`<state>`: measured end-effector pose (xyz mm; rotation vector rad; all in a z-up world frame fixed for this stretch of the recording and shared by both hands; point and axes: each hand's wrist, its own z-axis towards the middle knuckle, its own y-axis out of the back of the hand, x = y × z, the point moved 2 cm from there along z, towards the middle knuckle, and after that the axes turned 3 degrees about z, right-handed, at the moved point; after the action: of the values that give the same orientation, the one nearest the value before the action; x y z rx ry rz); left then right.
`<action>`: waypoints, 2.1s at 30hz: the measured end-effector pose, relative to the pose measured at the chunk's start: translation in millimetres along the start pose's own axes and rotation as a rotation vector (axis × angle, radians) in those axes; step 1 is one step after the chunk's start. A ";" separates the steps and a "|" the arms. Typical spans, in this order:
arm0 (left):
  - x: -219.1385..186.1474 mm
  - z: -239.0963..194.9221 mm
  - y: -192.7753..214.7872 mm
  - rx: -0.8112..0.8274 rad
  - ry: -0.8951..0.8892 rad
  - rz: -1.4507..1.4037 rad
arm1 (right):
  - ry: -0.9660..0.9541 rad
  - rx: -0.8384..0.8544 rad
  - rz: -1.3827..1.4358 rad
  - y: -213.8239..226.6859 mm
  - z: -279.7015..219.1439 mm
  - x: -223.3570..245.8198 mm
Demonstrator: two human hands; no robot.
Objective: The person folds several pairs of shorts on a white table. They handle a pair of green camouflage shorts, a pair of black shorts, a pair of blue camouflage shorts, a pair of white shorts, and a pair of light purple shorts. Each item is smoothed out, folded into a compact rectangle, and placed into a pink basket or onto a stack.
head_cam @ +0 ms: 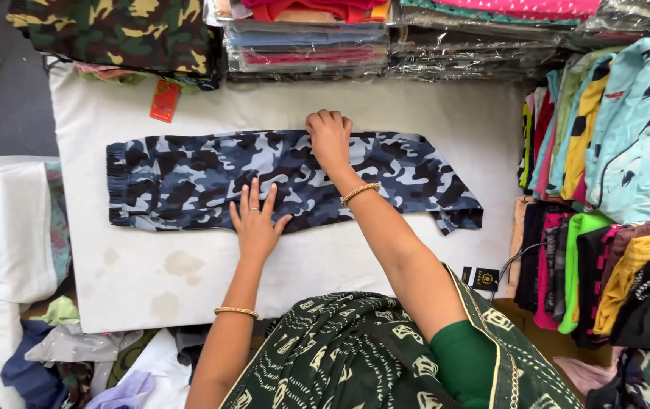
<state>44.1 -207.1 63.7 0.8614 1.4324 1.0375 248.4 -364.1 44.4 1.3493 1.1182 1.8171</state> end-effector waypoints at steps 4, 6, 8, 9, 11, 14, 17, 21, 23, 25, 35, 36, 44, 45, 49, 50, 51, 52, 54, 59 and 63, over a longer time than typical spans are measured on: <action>7.4 24.2 -23.4 0.081 0.061 -0.008 | 0.197 -0.055 0.045 22.4 -42.4 35.3; 4.5 42.0 -25.4 0.070 0.047 -0.008 | 0.296 -0.001 -0.029 36.1 -76.7 40.9; -2.8 56.9 -16.6 -0.040 -0.003 0.168 | 0.359 0.095 -0.050 52.4 -112.8 32.9; -3.5 56.5 -17.2 -0.034 -0.008 0.148 | 0.352 0.104 -0.068 73.9 -116.7 17.1; 0.0 54.1 -17.1 -0.020 -0.005 0.123 | -0.015 0.413 -0.114 110.2 -125.2 -15.8; -0.1 52.7 -18.1 -0.015 0.001 0.066 | -0.115 -0.114 -0.215 146.2 -178.2 -128.9; 1.7 52.0 -21.8 -0.029 -0.009 0.080 | -0.286 -0.152 -0.216 186.5 -207.8 -188.8; 1.6 52.4 -24.5 -0.051 -0.020 0.080 | -0.690 -0.039 -0.065 183.1 -229.3 -246.8; 5.3 52.2 -28.4 -0.038 -0.004 0.046 | -0.531 -0.311 0.133 174.0 -228.4 -273.6; 5.3 53.1 -27.0 -0.040 -0.008 0.049 | -0.466 -0.418 0.102 227.2 -197.6 -231.4; 4.8 51.6 -26.8 -0.025 -0.005 0.019 | -0.182 -0.607 0.004 273.5 -168.3 -162.1; 5.5 51.0 -24.8 -0.020 -0.007 0.021 | -0.187 -0.606 0.004 263.8 -167.4 -137.5; 0.3 51.8 -18.3 -0.029 -0.014 0.016 | 0.289 -0.050 0.301 182.6 -176.6 -65.4; 0.6 51.5 -18.4 -0.027 -0.009 0.019 | 0.290 -0.045 0.306 174.4 -177.5 -90.6; -0.1 51.7 -18.0 -0.024 -0.004 0.025 | -0.292 -0.113 0.424 162.2 -173.3 -183.0; -0.4 51.3 -17.5 -0.024 -0.006 0.018 | -0.513 -0.103 0.463 162.9 -172.0 -201.9; 0.3 50.9 -18.5 -0.022 0.003 0.021 | -0.510 -0.094 0.466 161.6 -168.4 -195.2; 0.4 50.5 -19.5 -0.026 -0.002 0.038 | -0.476 -0.074 0.487 160.3 -164.6 -188.1; 1.5 48.8 -18.4 -0.024 -0.003 0.063 | -0.443 -0.048 0.514 140.9 -166.9 -160.3; -2.2 51.3 -15.6 -0.015 0.011 0.021 | 0.074 0.108 0.255 125.3 -172.6 -3.5; -0.9 52.3 -16.7 -0.016 0.000 0.032 | -0.077 0.146 0.334 75.5 -179.0 -77.0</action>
<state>96.7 -207.1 48.3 0.8753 1.4119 1.0716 101.4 -512.1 55.0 1.7636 1.0503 1.9224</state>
